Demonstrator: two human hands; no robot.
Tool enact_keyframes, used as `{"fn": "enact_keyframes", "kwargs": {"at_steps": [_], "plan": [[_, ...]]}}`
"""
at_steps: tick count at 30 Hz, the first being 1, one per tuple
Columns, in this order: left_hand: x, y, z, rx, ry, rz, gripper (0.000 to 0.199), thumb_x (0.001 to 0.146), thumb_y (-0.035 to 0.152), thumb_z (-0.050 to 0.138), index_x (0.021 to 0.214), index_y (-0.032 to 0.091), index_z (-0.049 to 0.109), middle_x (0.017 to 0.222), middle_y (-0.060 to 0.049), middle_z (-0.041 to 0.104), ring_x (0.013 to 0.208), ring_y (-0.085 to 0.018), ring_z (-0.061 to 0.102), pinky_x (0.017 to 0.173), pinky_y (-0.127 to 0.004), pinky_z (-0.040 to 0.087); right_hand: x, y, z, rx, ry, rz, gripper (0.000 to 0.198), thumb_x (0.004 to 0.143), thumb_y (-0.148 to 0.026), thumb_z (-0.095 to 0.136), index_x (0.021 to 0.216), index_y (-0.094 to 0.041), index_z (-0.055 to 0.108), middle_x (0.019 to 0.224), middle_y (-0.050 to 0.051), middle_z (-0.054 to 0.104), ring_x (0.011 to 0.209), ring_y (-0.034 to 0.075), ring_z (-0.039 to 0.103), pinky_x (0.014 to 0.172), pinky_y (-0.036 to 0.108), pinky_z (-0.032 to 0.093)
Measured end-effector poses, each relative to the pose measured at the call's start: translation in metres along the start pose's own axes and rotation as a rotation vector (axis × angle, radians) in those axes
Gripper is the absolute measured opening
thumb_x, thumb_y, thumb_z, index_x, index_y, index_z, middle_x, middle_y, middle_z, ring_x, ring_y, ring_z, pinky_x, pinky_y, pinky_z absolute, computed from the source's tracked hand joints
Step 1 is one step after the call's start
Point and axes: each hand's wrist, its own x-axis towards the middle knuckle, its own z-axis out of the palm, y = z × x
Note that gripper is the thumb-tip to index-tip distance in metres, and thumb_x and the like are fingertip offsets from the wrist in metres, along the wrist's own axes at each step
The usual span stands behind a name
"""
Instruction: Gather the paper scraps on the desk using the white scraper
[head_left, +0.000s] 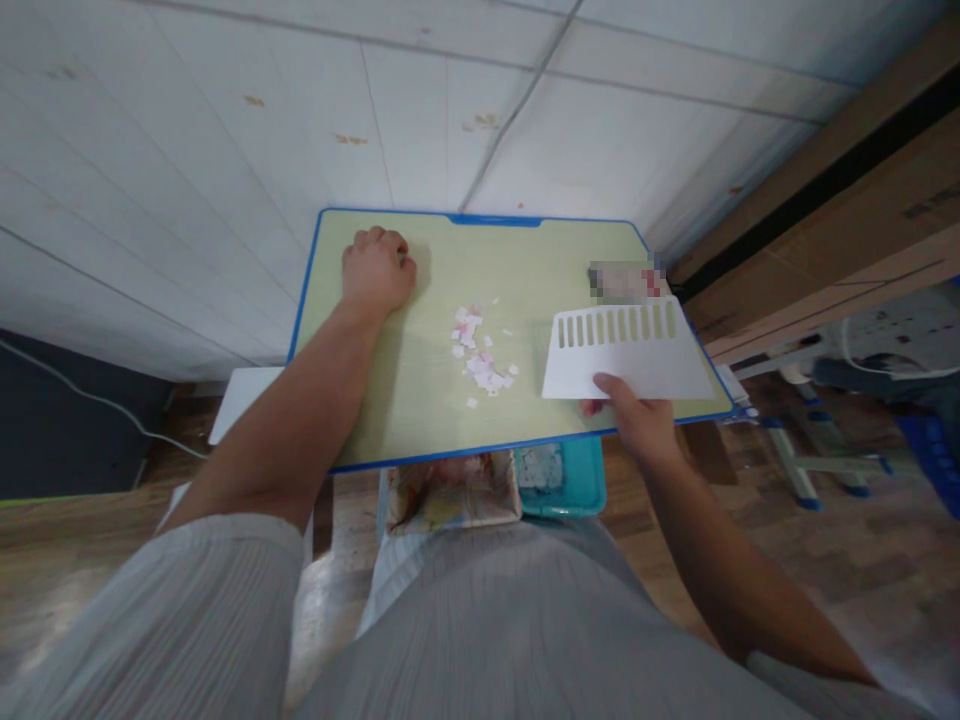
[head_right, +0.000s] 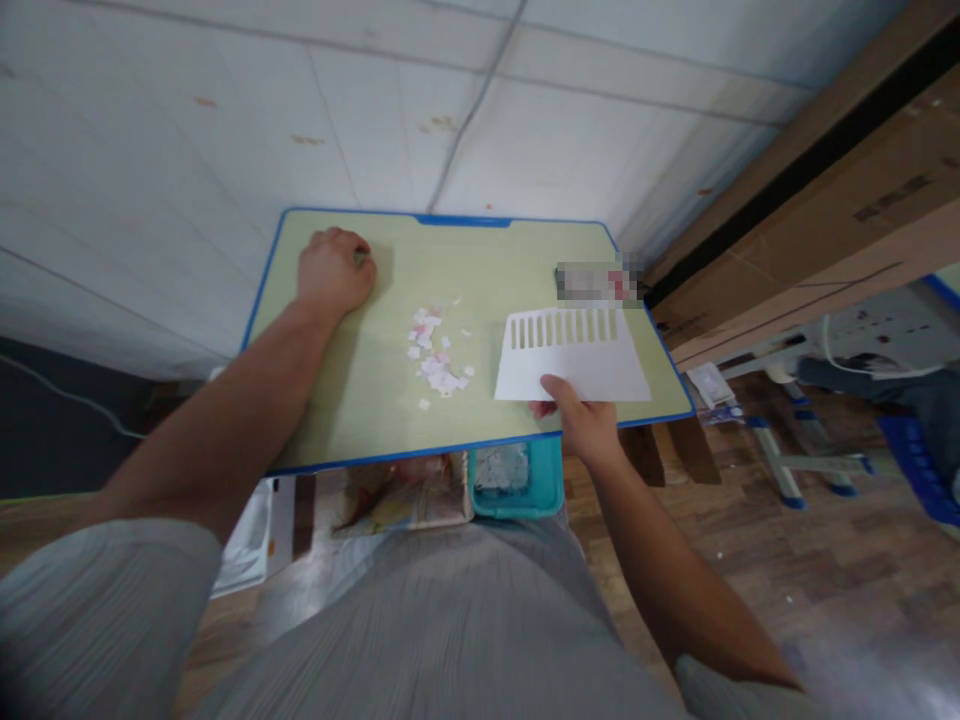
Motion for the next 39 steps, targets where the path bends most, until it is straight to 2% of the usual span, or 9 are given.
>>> {"fn": "enact_keyframes", "kwargs": {"at_steps": [4, 8, 13, 16, 19, 21, 27, 33, 39], "plan": [[0.000, 0.001, 0.001, -0.021, 0.008, -0.044, 0.036, 0.110, 0.020, 0.058, 0.137, 0.017, 0.081, 0.157, -0.021, 0.075, 0.156, -0.042, 0.061, 0.131, -0.055, 0.050, 0.004, 0.002, 0.027, -0.003, -0.075, -0.050, 0.042, 0.095, -0.060, 0.082, 0.068, -0.029, 0.076, 0.069, 0.006, 0.079, 0.069, 0.029, 0.075, 0.086, 0.048, 0.069], [0.000, -0.003, 0.004, -0.003, 0.022, -0.015, 0.034, 0.111, 0.018, 0.058, 0.135, 0.015, 0.081, 0.154, -0.021, 0.076, 0.152, -0.039, 0.063, 0.130, -0.053, 0.051, 0.005, 0.007, 0.035, -0.073, -0.064, -0.035, 0.041, 0.096, -0.057, 0.079, 0.067, -0.029, 0.076, 0.071, 0.005, 0.080, 0.072, 0.027, 0.076, 0.100, 0.050, 0.068], [0.004, -0.007, 0.007, 0.004, 0.026, -0.027, 0.038, 0.113, 0.029, 0.055, 0.133, 0.014, 0.082, 0.154, -0.018, 0.077, 0.156, -0.038, 0.062, 0.129, -0.053, 0.051, -0.001, 0.005, 0.021, -0.026, -0.057, 0.006, 0.035, 0.088, -0.048, 0.079, 0.059, -0.029, 0.071, 0.061, 0.004, 0.073, 0.062, 0.025, 0.070, 0.072, 0.042, 0.067], [0.005, -0.007, 0.008, -0.024, 0.022, -0.030, 0.049, 0.118, 0.042, 0.046, 0.134, 0.011, 0.081, 0.154, -0.016, 0.076, 0.159, -0.037, 0.058, 0.131, -0.056, 0.048, -0.007, 0.004, 0.008, -0.001, -0.058, 0.004, 0.036, 0.086, -0.041, 0.078, 0.055, -0.030, 0.064, 0.057, 0.002, 0.068, 0.059, 0.023, 0.067, 0.065, 0.039, 0.064], [0.003, -0.005, 0.005, 0.042, 0.026, -0.018, 0.042, 0.113, 0.030, 0.051, 0.135, 0.012, 0.082, 0.152, -0.018, 0.077, 0.153, -0.035, 0.062, 0.127, -0.053, 0.051, -0.008, 0.009, 0.000, 0.050, -0.082, 0.006, 0.033, 0.084, -0.038, 0.080, 0.057, -0.031, 0.063, 0.055, 0.000, 0.065, 0.054, 0.022, 0.063, 0.059, 0.038, 0.060], [0.001, -0.003, 0.002, 0.096, 0.028, -0.010, 0.038, 0.110, 0.024, 0.055, 0.134, 0.015, 0.083, 0.150, -0.019, 0.078, 0.148, -0.036, 0.066, 0.123, -0.050, 0.055, -0.008, 0.012, -0.003, 0.072, -0.084, 0.013, 0.034, 0.085, -0.041, 0.082, 0.058, -0.031, 0.064, 0.055, 0.000, 0.066, 0.053, 0.022, 0.063, 0.060, 0.039, 0.061], [-0.002, 0.000, -0.003, 0.144, -0.001, -0.017, 0.042, 0.113, 0.030, 0.050, 0.137, 0.016, 0.082, 0.153, -0.023, 0.077, 0.147, -0.043, 0.066, 0.123, -0.056, 0.058, -0.018, 0.017, 0.001, 0.013, -0.090, -0.010, 0.049, 0.096, -0.064, 0.086, 0.064, -0.031, 0.071, 0.064, 0.005, 0.074, 0.066, 0.028, 0.074, 0.079, 0.045, 0.072], [0.000, 0.004, 0.002, 0.138, 0.036, -0.079, 0.049, 0.113, 0.028, 0.044, 0.145, 0.019, 0.080, 0.155, -0.025, 0.076, 0.149, -0.048, 0.064, 0.120, -0.062, 0.057, -0.031, 0.028, 0.003, 0.042, -0.043, 0.015, 0.053, 0.098, -0.074, 0.087, 0.069, -0.032, 0.073, 0.064, 0.007, 0.075, 0.062, 0.030, 0.074, 0.071, 0.048, 0.074], [-0.002, -0.001, 0.000, 0.104, 0.005, -0.048, 0.054, 0.111, 0.029, 0.047, 0.152, 0.016, 0.079, 0.159, -0.024, 0.075, 0.152, -0.046, 0.066, 0.129, -0.061, 0.053, -0.025, 0.027, -0.001, 0.092, -0.068, 0.021, 0.054, 0.098, -0.076, 0.087, 0.071, -0.031, 0.075, 0.065, 0.006, 0.075, 0.062, 0.029, 0.073, 0.069, 0.047, 0.069]]}}
